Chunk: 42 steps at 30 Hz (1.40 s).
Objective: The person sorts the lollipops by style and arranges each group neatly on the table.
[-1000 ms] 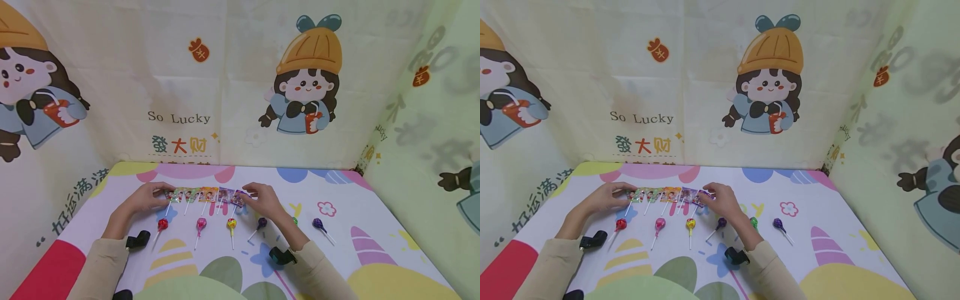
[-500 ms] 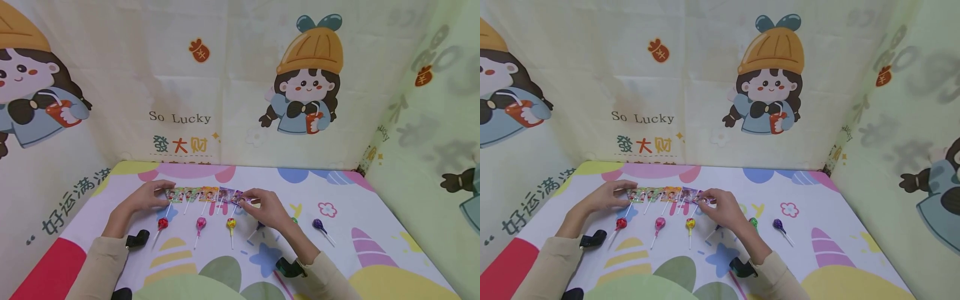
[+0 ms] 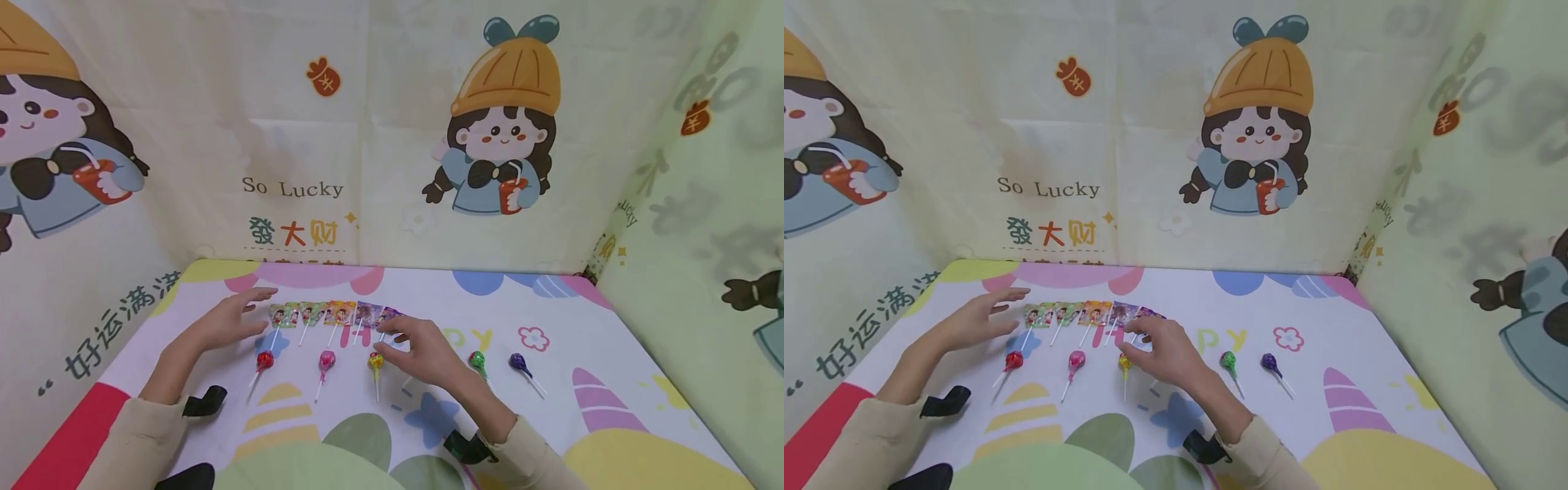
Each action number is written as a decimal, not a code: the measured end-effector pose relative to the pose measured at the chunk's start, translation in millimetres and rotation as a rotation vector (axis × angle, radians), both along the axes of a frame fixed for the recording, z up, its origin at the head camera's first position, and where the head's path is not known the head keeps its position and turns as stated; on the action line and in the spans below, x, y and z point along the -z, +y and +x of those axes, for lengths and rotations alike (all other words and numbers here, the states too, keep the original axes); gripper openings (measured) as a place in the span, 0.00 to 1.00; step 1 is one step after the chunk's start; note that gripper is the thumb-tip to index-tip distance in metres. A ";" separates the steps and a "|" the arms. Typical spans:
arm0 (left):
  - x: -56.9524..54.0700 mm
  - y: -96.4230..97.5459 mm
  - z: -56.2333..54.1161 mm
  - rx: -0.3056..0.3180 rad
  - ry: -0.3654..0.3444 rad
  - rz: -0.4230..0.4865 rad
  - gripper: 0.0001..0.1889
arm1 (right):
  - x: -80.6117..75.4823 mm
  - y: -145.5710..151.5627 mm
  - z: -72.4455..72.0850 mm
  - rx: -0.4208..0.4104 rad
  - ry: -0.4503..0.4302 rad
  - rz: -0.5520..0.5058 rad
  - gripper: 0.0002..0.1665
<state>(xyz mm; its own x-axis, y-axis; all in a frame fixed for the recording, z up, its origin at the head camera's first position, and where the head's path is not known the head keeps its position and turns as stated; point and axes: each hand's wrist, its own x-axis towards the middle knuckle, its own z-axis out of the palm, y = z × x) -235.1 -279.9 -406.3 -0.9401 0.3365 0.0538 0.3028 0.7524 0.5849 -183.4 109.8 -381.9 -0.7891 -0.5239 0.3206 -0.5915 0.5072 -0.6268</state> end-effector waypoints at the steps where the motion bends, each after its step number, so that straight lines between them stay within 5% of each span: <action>1: -1.5 1.5 3.9 0.004 -0.003 -0.005 0.34 | 0.0 -1.8 0.8 -0.013 0.004 0.001 0.17; 8: -9.7 16.7 30.8 0.074 0.009 -0.010 0.32 | 0.7 -18.0 4.3 -0.063 0.012 -0.002 0.15; 18: -1.8 28.3 59.2 0.023 0.043 -0.087 0.27 | 2.5 -46.8 7.5 -0.119 0.037 0.050 0.15; 26: 7.0 26.2 65.0 -0.006 0.017 -0.103 0.25 | 9.5 -71.8 4.5 -0.106 0.048 0.161 0.19; 33: 10.0 25.9 64.3 0.041 0.006 -0.065 0.20 | 21.7 -85.0 -2.6 -0.077 0.024 0.254 0.19; 42: 11.1 20.0 64.8 0.120 0.051 -0.009 0.16 | 33.6 -91.7 -6.9 -0.056 -0.049 0.207 0.17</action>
<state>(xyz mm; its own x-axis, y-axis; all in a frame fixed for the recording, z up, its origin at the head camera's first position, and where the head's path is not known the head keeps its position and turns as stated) -170.4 -259.9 -417.4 -0.8892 0.4471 0.0971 0.4202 0.7143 0.5596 -190.3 18.0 -415.5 -0.7688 -0.6181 0.1638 -0.5938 0.5951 -0.5415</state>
